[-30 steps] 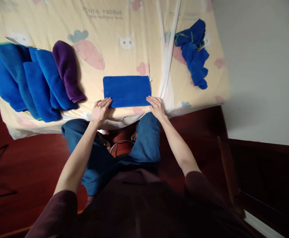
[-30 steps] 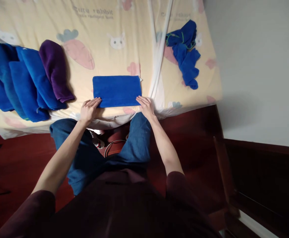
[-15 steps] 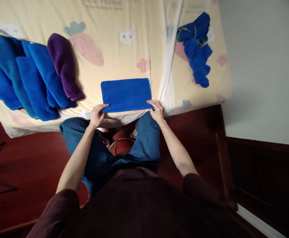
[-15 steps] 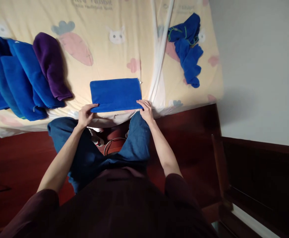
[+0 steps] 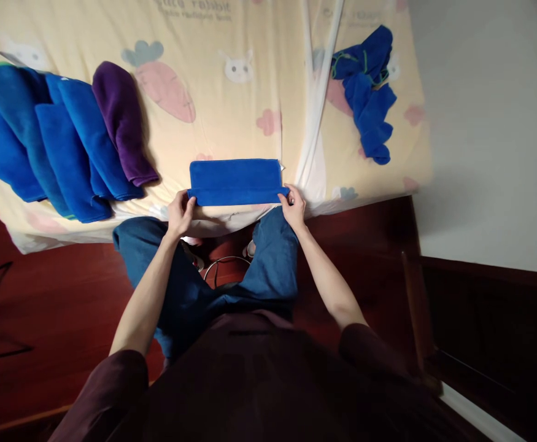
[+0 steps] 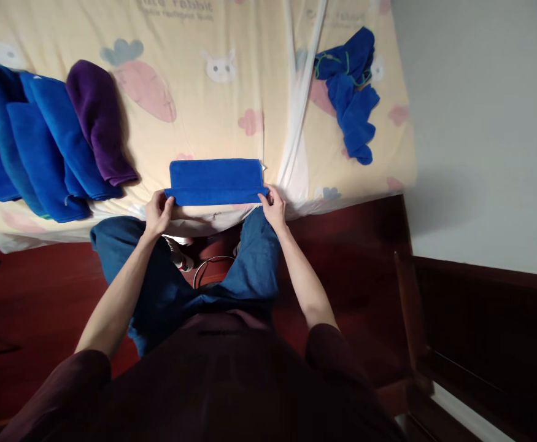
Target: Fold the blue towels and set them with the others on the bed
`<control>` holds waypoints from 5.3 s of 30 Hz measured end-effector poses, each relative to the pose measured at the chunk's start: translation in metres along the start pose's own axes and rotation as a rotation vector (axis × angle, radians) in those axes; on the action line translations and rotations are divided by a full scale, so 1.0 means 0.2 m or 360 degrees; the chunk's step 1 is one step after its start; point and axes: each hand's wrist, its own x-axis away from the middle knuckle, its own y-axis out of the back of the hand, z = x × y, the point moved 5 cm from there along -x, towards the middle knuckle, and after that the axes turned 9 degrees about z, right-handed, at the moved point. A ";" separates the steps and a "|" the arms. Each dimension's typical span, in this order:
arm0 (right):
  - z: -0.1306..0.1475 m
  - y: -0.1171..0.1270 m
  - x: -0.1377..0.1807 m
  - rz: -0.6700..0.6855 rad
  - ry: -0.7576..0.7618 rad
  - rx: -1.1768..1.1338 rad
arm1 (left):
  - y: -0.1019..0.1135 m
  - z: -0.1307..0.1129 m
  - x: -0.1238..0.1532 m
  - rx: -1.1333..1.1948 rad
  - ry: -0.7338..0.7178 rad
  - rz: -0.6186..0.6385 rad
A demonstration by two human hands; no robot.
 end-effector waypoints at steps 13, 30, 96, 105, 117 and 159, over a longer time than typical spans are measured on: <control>0.01 -0.02 -0.06 0.0055 -0.0054 -0.0133 | 0.01 0.01 0.00 0.0021 0.0062 -0.0025; 0.01 -0.02 -0.05 0.0023 -0.0096 -0.0048 | 0.00 0.00 -0.01 0.0015 0.0032 -0.0119; 0.16 0.03 -0.02 0.0251 0.0249 0.0085 | 0.02 -0.09 0.01 -0.0105 -0.0237 0.0293; 0.03 -0.01 -0.06 0.0086 -0.0106 -0.0111 | 0.00 -0.01 0.00 -0.0036 0.0028 0.0074; 0.08 0.00 -0.07 0.0101 -0.0180 0.0051 | 0.01 -0.05 0.01 -0.0107 0.0078 0.0077; 0.22 -0.06 -0.11 0.0537 0.0056 0.0571 | -0.08 -0.19 -0.01 -0.0357 -0.0240 0.0365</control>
